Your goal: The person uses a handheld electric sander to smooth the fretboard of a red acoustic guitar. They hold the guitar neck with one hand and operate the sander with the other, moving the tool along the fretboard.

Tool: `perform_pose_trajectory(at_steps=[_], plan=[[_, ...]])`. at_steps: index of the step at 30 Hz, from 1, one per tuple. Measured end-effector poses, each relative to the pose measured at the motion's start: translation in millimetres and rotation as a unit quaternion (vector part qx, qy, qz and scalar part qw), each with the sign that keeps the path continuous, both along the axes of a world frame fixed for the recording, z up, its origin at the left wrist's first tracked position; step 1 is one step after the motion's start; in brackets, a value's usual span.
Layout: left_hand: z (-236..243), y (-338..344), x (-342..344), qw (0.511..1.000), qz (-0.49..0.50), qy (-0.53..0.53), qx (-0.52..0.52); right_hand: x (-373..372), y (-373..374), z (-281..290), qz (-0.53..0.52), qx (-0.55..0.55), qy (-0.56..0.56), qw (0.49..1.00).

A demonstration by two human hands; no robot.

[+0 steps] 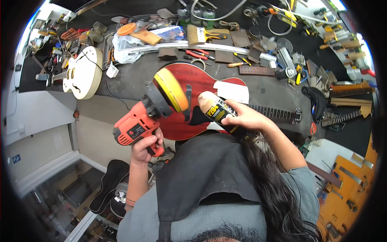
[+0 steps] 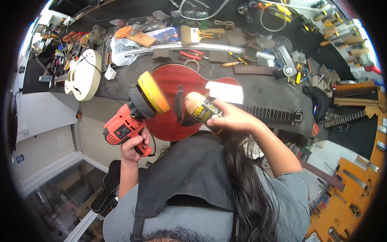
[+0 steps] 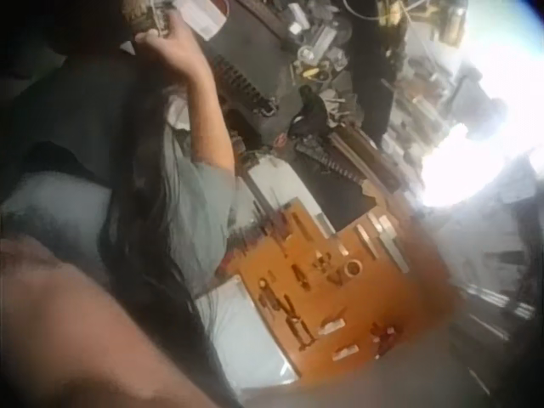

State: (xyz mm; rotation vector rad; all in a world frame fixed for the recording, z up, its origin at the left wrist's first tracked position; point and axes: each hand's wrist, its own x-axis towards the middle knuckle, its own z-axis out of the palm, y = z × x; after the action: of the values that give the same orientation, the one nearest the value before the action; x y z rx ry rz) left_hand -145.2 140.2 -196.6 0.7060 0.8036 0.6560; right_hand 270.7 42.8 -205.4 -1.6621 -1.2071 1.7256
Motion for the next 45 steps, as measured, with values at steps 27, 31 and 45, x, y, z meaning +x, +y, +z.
perform_pose_trajectory(at_steps=[27,31,45], plan=[[-10.4,-4.7,76.7,0.976,-0.168,0.001,-0.139,38.9,-119.3,10.5,-0.080,0.022,0.035,0.996],[-15.6,-2.0,74.9,0.972,-0.172,0.009,-0.158,38.3,-120.9,14.0,-0.085,0.021,0.024,0.996],[-25.2,15.5,88.8,0.967,-0.185,-0.013,-0.174,22.2,-128.2,20.7,-0.113,0.022,-0.030,0.993]])
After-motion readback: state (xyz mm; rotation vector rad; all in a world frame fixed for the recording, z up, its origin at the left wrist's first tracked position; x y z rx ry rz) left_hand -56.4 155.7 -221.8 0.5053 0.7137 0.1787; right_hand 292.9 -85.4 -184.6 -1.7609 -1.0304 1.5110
